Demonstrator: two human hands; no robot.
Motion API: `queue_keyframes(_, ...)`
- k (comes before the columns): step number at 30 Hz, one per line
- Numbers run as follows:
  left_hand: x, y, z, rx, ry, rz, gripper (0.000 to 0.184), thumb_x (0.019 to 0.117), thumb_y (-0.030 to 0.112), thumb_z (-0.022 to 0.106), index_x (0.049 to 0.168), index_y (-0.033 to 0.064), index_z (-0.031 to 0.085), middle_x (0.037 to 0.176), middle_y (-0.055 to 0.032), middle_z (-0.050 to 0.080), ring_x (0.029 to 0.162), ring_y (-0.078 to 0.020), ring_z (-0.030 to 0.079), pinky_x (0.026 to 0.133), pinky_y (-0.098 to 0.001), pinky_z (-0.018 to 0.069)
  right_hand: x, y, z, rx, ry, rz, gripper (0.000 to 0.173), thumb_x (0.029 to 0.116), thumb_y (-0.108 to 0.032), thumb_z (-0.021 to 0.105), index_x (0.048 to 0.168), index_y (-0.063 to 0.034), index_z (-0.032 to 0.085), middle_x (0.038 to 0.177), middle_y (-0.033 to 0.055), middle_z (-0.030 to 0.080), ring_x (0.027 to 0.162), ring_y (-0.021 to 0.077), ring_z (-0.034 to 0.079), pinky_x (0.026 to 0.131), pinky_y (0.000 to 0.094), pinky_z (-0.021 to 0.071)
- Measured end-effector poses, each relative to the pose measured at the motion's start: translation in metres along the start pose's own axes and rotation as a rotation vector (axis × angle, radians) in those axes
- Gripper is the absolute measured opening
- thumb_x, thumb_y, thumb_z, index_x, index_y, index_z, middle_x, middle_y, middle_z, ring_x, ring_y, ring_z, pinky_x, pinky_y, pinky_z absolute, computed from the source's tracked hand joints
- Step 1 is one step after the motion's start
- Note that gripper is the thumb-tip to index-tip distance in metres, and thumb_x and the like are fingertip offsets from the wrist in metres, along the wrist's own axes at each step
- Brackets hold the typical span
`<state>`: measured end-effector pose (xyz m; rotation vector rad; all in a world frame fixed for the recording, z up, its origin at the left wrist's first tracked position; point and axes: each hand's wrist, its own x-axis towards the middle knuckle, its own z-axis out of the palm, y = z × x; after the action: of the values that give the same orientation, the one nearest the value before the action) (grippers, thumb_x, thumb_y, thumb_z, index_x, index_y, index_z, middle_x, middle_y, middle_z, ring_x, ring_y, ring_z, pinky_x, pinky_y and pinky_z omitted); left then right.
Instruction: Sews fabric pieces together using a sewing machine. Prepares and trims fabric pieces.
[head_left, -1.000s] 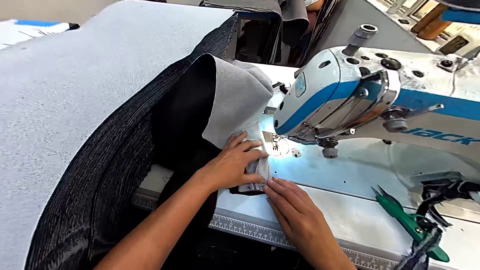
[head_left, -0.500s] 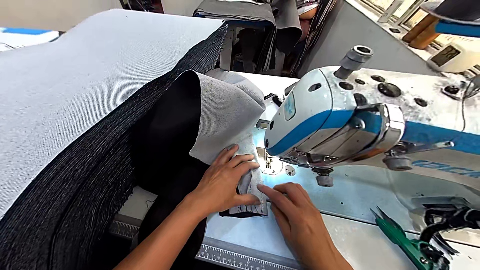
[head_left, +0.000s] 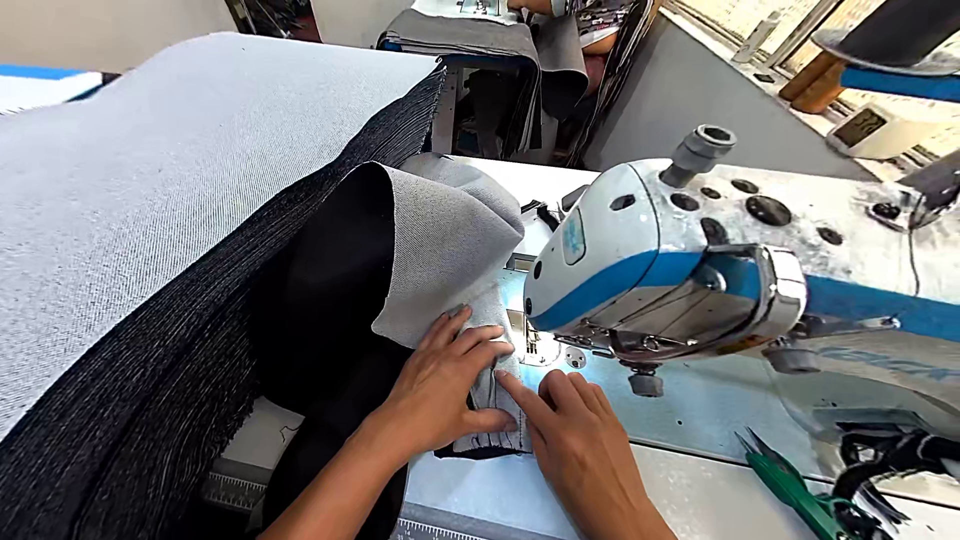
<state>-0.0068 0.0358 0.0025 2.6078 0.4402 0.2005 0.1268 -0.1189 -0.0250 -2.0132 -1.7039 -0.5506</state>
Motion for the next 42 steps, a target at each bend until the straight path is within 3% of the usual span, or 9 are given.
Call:
queue_keyframes(8, 0.000, 0.001, -0.001, 0.003, -0.023, -0.011, 0.067, 0.0863, 0.065, 0.067, 0.141, 0.0263, 0.062, 0.155, 0.0059, 0.050, 0.155, -0.0282, 0.024, 0.126, -0.0523, 0.0169, -0.009, 0.011, -0.005, 0.047, 0.021, 0.091, 0.041, 0.0890, -0.014, 0.050, 0.111, -0.0266, 0.082, 0.073, 0.0042, 0.058, 0.068, 0.0208, 0.058, 0.064, 0.0339, 0.0457)
queue_keyframes(12, -0.002, 0.000, 0.000, 0.007, -0.016, -0.002, 0.063, 0.0879, 0.064, 0.066, 0.142, 0.0319, 0.061, 0.157, 0.0053, 0.048, 0.156, -0.0307, 0.023, 0.125, -0.0545, 0.0171, -0.010, 0.012, -0.005, 0.049, 0.026, 0.105, 0.040, 0.0902, -0.016, 0.049, 0.109, -0.0258, 0.082, 0.072, 0.0040, 0.059, 0.069, 0.0211, 0.059, 0.065, 0.0340, 0.0456)
queue_keyframes(16, -0.002, 0.000, 0.000, 0.012, -0.019, 0.001, 0.062, 0.0885, 0.065, 0.065, 0.141, 0.0329, 0.062, 0.157, 0.0048, 0.048, 0.156, -0.0310, 0.023, 0.125, -0.0551, 0.0168, -0.006, 0.009, -0.006, -0.059, 0.020, 0.047, 0.036, 0.0915, -0.017, 0.050, 0.109, -0.0232, 0.082, 0.073, 0.0046, 0.060, 0.066, 0.0232, 0.059, 0.062, 0.0355, 0.0444)
queue_keyframes(22, -0.003, 0.001, -0.001, 0.000, -0.024, 0.019, 0.059, 0.0899, 0.060, 0.066, 0.142, 0.0318, 0.062, 0.157, 0.0029, 0.048, 0.155, -0.0328, 0.023, 0.125, -0.0572, 0.0159, 0.002, -0.008, -0.012, -0.304, -0.027, -0.069, 0.028, 0.0861, -0.008, 0.058, 0.104, -0.0095, 0.080, 0.076, 0.0037, 0.067, 0.068, 0.0229, 0.061, 0.057, 0.0348, 0.0400)
queue_keyframes(27, -0.004, 0.002, -0.002, 0.054, -0.042, 0.042, 0.059, 0.0939, 0.062, 0.060, 0.146, 0.0328, 0.058, 0.160, 0.0004, 0.045, 0.156, -0.0340, 0.022, 0.125, -0.0575, 0.0151, 0.000, 0.008, -0.016, -0.126, -0.056, -0.062, 0.035, 0.0831, -0.010, 0.059, 0.110, -0.0139, 0.080, 0.071, 0.0054, 0.063, 0.062, 0.0247, 0.061, 0.051, 0.0353, 0.0436)
queue_keyframes(30, -0.002, 0.001, 0.000, 0.069, -0.020, 0.055, 0.060, 0.0942, 0.063, 0.059, 0.145, 0.0312, 0.059, 0.159, 0.0003, 0.045, 0.155, -0.0333, 0.024, 0.125, -0.0572, 0.0160, -0.014, 0.016, -0.018, 0.122, -0.017, -0.017, 0.041, 0.0883, -0.014, 0.051, 0.118, -0.0212, 0.079, 0.078, 0.0035, 0.064, 0.071, 0.0220, 0.062, 0.061, 0.0337, 0.0489)
queue_keyframes(32, 0.002, 0.000, 0.000, 0.074, -0.008, 0.063, 0.061, 0.0938, 0.063, 0.059, 0.145, 0.0303, 0.060, 0.159, -0.0008, 0.046, 0.155, -0.0342, 0.025, 0.125, -0.0577, 0.0162, -0.025, 0.010, -0.019, 0.207, -0.007, -0.031, 0.035, 0.0943, -0.014, 0.050, 0.117, -0.0176, 0.077, 0.102, 0.0058, 0.072, 0.097, 0.0231, 0.068, 0.081, 0.0328, 0.0557)
queue_keyframes(34, 0.008, -0.001, -0.001, 0.074, -0.023, 0.063, 0.063, 0.0933, 0.064, 0.059, 0.146, 0.0302, 0.059, 0.160, -0.0008, 0.045, 0.155, -0.0337, 0.023, 0.125, -0.0564, 0.0152, -0.032, 0.006, -0.015, 0.197, -0.006, -0.046, 0.034, 0.0954, -0.011, 0.049, 0.117, -0.0111, 0.075, 0.121, 0.0071, 0.073, 0.117, 0.0248, 0.067, 0.098, 0.0326, 0.0526)
queue_keyframes(42, 0.031, 0.001, -0.003, 0.040, 0.002, 0.025, 0.062, 0.0898, 0.063, 0.065, 0.139, 0.0246, 0.066, 0.154, -0.0030, 0.051, 0.154, -0.0344, 0.025, 0.125, -0.0555, 0.0174, -0.025, 0.021, -0.007, 0.112, 0.010, -0.007, 0.036, 0.0938, -0.011, 0.048, 0.116, -0.0121, 0.076, 0.121, 0.0032, 0.074, 0.118, 0.0262, 0.066, 0.098, 0.0361, 0.0520)
